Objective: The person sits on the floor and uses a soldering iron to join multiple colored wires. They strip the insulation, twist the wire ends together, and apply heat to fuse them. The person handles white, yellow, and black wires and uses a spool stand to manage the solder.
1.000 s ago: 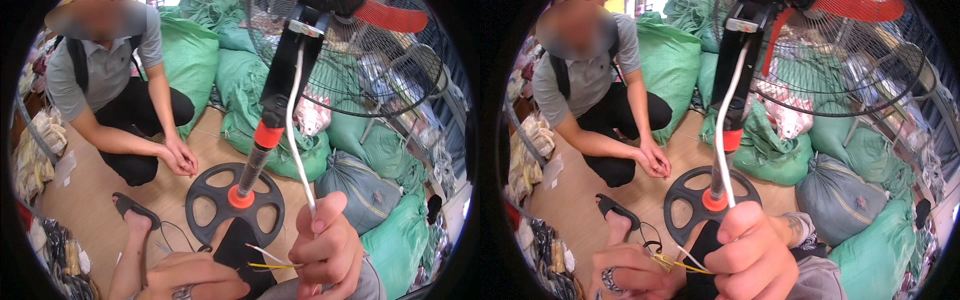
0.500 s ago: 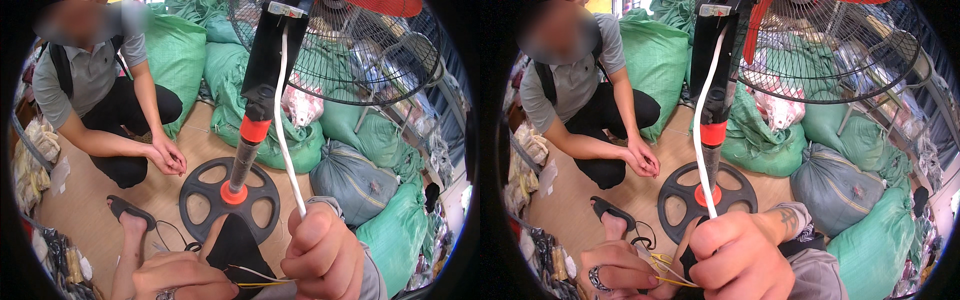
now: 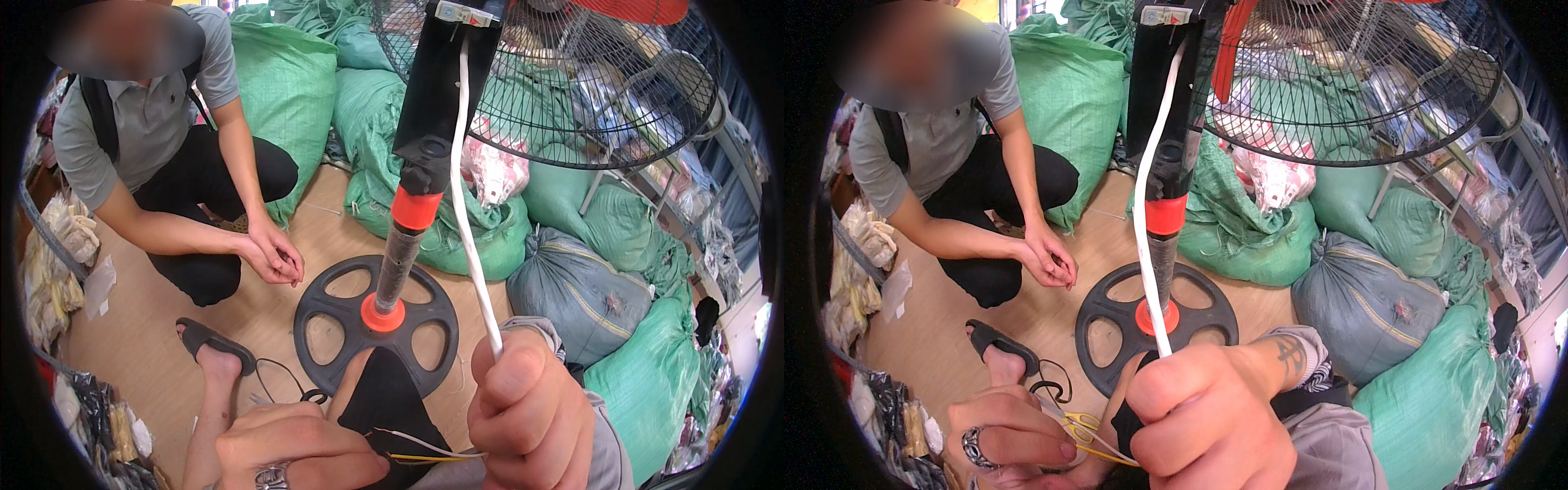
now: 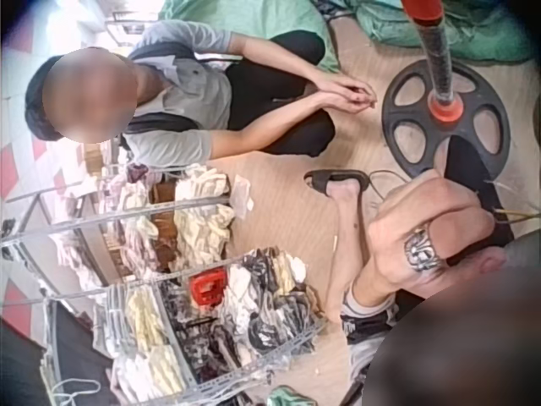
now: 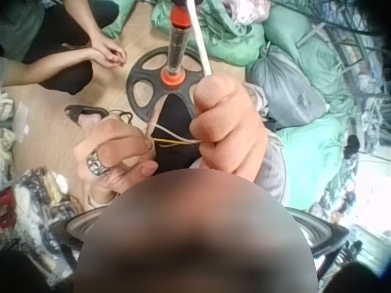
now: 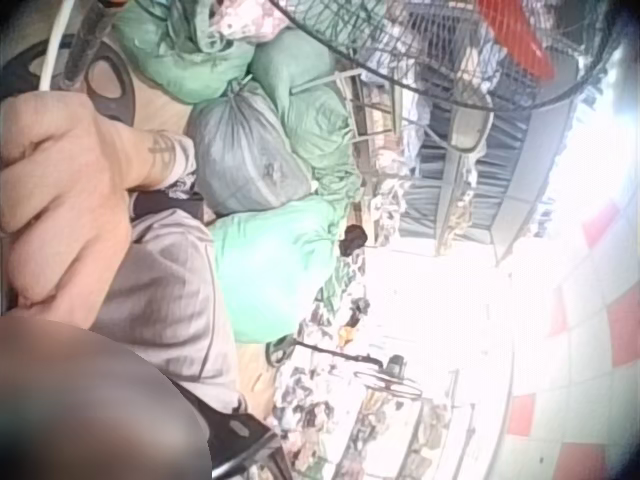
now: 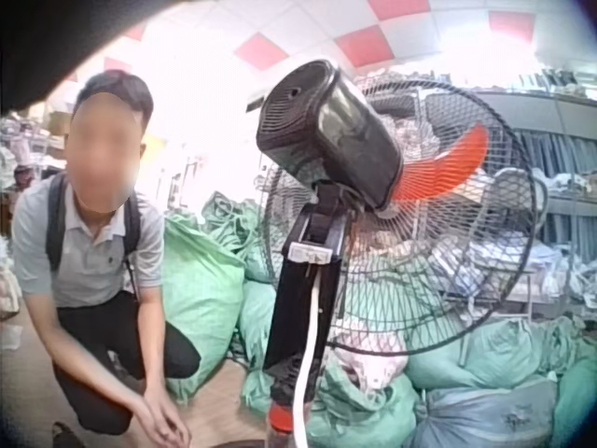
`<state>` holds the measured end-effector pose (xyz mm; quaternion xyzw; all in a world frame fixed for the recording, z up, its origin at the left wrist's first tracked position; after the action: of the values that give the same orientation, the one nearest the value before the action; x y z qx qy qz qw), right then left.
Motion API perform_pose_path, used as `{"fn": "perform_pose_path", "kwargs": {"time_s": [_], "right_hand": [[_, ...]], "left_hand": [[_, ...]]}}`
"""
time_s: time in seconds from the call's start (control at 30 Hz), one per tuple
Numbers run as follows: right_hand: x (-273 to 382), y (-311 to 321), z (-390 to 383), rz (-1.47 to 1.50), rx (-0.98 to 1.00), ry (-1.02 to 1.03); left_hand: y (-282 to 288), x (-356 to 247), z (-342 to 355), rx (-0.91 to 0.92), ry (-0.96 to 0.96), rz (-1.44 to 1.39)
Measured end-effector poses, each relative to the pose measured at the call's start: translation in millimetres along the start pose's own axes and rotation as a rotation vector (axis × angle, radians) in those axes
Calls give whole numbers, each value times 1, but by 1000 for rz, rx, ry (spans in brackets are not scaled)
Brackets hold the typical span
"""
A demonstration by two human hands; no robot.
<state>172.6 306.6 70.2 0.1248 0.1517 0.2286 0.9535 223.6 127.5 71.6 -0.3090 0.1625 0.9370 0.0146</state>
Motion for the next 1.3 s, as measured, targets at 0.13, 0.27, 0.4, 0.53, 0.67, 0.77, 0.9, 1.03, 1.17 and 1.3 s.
{"fn": "perform_pose_path", "kwargs": {"time_s": [0.13,0.27,0.4,0.53,0.67,0.77,0.9,1.03,1.17,1.3], "right_hand": [[-1,2,4,4,11,-114],[-1,5,2,58,115,-42],[-2,-1,0,0,13,-34],[-1,-2,3,-22,19,-107],[0,3,-1,-2,69,-102],[1,4,-2,19,104,-74],[-8,8,3,71,192,-30],[-44,29,-14,-36,231,-293],[-40,21,-38,-188,269,-255],[-21,7,-27,-170,189,-88]], "left_hand": [[0,1,0,-18,-18,-4],[1,2,0,-9,-19,7],[2,3,-1,-13,-28,33],[3,4,-1,-14,-21,30],[4,4,-1,-18,-14,40],[3,4,-1,-26,-14,41],[4,2,-1,-28,-17,49],[5,2,-2,-19,18,43],[5,6,-4,-108,4,139],[0,4,-4,-93,62,141]]}}
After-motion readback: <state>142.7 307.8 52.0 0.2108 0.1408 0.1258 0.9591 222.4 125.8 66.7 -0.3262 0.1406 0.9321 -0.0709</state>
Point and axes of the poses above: each hand's wrist, its own z-axis towards the middle knuckle, its own y-axis out of the back of the hand, x = y × z, the point moved 3 cm from there along z, towards the middle knuckle, and after that the axes turned 2 degrees about -y, right-handed, at the moved point
